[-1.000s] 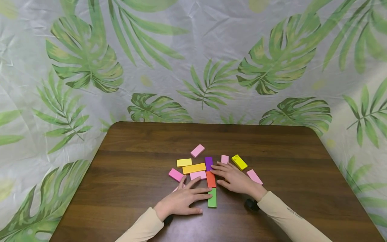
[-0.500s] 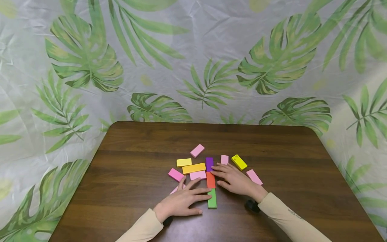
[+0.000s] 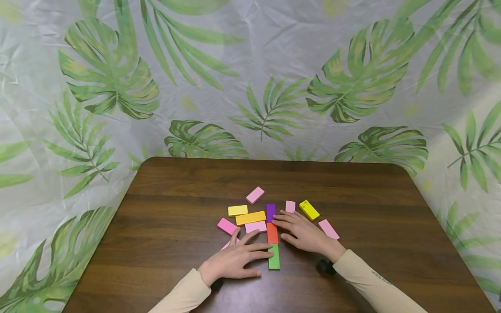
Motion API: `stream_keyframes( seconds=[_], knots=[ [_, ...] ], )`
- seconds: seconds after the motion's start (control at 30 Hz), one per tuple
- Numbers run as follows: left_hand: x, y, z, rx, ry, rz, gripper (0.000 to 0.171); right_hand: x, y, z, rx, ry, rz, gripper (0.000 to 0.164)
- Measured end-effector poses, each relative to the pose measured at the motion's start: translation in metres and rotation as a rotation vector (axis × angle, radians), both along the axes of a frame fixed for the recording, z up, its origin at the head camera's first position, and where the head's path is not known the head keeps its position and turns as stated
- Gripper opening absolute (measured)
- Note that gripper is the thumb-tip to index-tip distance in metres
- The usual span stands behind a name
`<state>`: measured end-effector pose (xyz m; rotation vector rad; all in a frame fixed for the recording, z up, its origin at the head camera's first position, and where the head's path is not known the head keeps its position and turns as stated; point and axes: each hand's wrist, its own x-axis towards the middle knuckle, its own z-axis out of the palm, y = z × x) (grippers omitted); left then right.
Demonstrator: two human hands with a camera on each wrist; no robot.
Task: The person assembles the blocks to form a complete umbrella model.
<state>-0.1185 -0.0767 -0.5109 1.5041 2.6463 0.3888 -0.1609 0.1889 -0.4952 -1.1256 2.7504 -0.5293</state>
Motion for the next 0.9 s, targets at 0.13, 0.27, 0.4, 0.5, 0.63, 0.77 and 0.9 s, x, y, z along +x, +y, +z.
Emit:
stream_keyframes(
  seconds=[0.13,0.27,0.4,0.5,0.63,0.77,0.9],
  knots=[
    [0.0008,0.0001,0.0003,-0.005,-0.007,0.004,0.050,0.0006,-0.0003,-0.0008,-0.011,0.002,-0.002,0.047],
    [0.0011,0.0000,0.0009,-0.005,-0.018,0.006,0.050,0.0008,-0.0001,-0.0027,-0.025,0.015,0.003,0.047],
    [0.0011,-0.0001,0.0013,-0.002,-0.025,0.007,0.050,0.0004,0.0003,-0.0033,-0.030,0.024,0.001,0.046],
    [0.0012,0.0000,0.0013,0.000,-0.027,0.007,0.050,-0.0003,0.0005,-0.0028,-0.022,0.017,-0.004,0.046],
    [0.0013,0.0002,0.0010,-0.002,-0.023,0.008,0.049,-0.0014,0.0005,-0.0021,-0.013,0.006,-0.002,0.045],
    [0.0008,0.0007,0.0021,-0.002,-0.006,0.003,0.050,-0.0028,0.0028,-0.0019,-0.028,0.013,0.002,0.047],
    [-0.0019,0.0013,0.0058,0.017,-0.002,0.007,0.054,-0.0042,0.0084,-0.0009,-0.053,0.019,-0.012,0.050]
  ],
)
